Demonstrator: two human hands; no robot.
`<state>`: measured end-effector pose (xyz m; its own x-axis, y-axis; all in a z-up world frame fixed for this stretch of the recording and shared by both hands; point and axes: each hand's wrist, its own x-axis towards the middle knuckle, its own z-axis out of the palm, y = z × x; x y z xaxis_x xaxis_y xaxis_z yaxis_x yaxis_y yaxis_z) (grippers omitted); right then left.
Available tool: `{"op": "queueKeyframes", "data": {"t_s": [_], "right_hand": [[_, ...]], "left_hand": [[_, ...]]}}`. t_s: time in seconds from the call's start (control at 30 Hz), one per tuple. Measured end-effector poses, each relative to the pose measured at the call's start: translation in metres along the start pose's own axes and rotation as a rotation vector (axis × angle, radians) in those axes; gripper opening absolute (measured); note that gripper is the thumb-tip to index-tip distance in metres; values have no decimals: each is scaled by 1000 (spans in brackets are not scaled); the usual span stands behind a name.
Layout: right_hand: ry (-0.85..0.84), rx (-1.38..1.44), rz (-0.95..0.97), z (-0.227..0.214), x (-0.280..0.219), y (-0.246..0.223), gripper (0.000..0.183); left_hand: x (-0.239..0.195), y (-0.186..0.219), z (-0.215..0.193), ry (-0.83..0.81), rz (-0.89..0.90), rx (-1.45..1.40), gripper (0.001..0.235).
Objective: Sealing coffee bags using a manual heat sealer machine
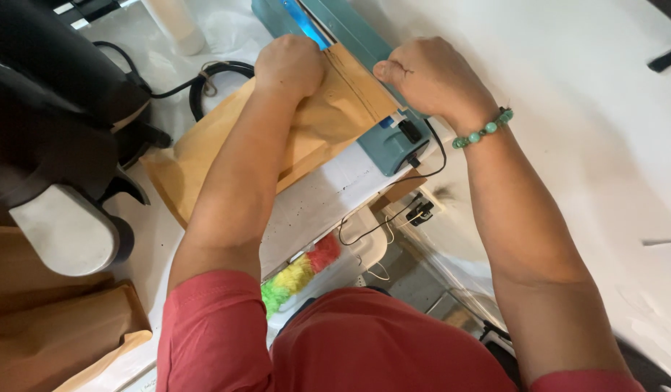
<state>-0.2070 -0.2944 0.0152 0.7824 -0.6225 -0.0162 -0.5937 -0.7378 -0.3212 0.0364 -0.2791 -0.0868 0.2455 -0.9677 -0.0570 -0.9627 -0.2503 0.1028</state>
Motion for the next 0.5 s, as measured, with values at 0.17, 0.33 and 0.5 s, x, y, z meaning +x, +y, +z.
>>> {"op": "queueKeyframes", "data": {"t_s": [0.17, 0.33, 0.5], "right_hand": [[41, 63, 30, -2, -1, -2, 56], [58, 9, 22, -3, 0, 3, 58], [73, -30, 54, -4, 0, 1, 58]], "left_hand": [[3, -5, 2, 0, -33, -64, 32], [3, -7, 1, 13, -13, -29, 32], [2, -6, 1, 9, -10, -7, 32]]}}
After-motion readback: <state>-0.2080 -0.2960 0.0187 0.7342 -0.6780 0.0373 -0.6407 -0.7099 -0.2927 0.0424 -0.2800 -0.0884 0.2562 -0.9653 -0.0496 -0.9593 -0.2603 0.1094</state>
